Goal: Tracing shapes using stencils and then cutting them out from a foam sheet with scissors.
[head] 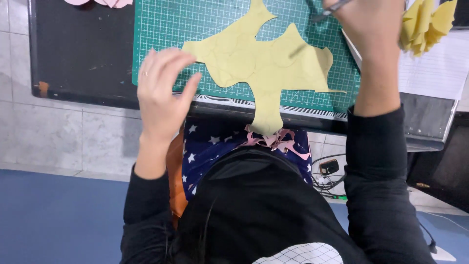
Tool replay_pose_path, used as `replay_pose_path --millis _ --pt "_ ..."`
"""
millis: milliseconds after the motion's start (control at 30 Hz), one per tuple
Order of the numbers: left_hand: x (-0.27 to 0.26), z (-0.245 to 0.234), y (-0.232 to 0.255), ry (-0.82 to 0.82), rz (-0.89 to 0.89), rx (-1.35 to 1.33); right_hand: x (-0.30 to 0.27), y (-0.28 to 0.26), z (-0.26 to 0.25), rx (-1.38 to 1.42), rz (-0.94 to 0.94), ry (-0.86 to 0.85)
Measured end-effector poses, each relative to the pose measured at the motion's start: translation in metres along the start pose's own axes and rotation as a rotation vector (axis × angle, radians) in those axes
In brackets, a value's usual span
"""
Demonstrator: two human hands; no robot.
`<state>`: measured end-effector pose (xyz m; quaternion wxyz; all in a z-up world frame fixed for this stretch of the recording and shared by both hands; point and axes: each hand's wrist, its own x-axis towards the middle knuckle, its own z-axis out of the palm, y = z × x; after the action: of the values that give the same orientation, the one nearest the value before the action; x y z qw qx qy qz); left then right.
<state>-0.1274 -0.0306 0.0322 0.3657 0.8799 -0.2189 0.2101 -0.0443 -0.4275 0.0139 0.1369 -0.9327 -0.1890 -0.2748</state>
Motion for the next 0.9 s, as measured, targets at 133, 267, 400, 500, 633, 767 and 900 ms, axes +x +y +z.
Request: replay_pose_path --millis 133,267,400,500,633,767,900 --pt "-0.019 -0.002 0.020 -0.068 -0.070 -0.019 -0.015 -0.012 -0.042 0.120 0.119 -0.038" --pt "-0.024 0.005 0.032 -0.112 -0.110 -0.032 -0.037 -0.057 -0.082 0.311 0.201 0.006" --pt "-0.017 0.018 0.037 -0.215 0.017 -0.080 -0.070 -0.075 -0.093 0.485 0.366 0.021" --pt "-0.004 0.027 0.044 -0.298 0.128 -0.070 -0.083 -0.085 -0.095 0.565 0.443 0.028" --pt "0.001 0.043 0.039 -0.277 0.171 0.102 -0.096 -0.086 -0.099 0.540 0.445 0.049" --pt "0.002 0.030 0.038 -0.186 0.053 0.074 -0.106 -0.092 -0.105 0.555 0.531 0.050" --pt "0.000 0.020 0.035 -0.159 -0.035 0.022 -0.105 -0.094 -0.096 0.607 0.582 0.024"
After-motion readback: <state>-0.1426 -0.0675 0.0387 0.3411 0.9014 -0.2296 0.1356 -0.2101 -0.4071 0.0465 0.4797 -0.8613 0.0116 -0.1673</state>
